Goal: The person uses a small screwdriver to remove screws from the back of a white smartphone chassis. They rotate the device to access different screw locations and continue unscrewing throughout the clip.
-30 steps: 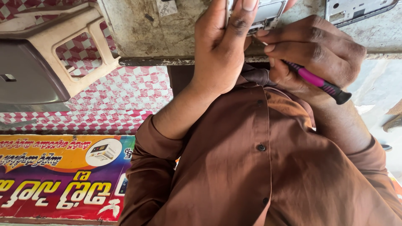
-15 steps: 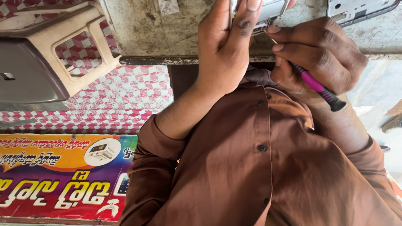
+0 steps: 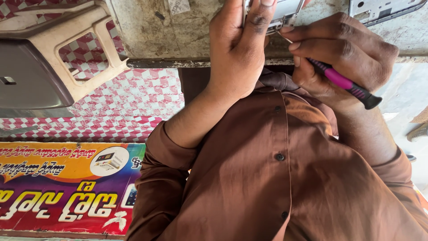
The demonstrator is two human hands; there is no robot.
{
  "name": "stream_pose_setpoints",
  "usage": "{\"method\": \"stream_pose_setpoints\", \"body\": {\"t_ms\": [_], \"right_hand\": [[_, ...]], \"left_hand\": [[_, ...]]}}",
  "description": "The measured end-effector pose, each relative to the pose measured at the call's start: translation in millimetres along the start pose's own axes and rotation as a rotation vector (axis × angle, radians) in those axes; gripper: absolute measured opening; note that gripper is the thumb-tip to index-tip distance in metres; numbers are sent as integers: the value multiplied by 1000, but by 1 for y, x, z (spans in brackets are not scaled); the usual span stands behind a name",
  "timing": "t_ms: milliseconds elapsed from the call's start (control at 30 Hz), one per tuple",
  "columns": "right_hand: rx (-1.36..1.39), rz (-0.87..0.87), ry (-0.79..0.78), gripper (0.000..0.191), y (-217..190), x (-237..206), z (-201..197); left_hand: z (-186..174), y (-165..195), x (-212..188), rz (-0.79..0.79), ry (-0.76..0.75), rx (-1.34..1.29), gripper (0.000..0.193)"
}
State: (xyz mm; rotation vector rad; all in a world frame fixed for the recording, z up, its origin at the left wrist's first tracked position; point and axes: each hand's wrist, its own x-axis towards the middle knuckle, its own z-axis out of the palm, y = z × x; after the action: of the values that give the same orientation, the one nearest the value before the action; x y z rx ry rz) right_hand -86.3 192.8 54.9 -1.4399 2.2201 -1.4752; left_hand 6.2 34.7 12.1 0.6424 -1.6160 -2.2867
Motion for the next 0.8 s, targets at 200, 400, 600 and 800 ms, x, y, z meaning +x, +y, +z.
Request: {"method": "stream_pose_setpoints", "body": {"t_ms": [200,400,600,800], "right_hand": [[-1,-8,14,10,-1,1,0],[27,-20,29,6,2,2,3],[38,-6,19,6,1,1,1],[67,-4,3,6,2,2,0]], "left_hand": [[0,1,1,-34,13,-40,13],[0,-1,-1,-28,-11,-108,13],[-1,0,0,-12,-15,-98,14],[-1,-1,1,-12,-24,-87,16]]}}
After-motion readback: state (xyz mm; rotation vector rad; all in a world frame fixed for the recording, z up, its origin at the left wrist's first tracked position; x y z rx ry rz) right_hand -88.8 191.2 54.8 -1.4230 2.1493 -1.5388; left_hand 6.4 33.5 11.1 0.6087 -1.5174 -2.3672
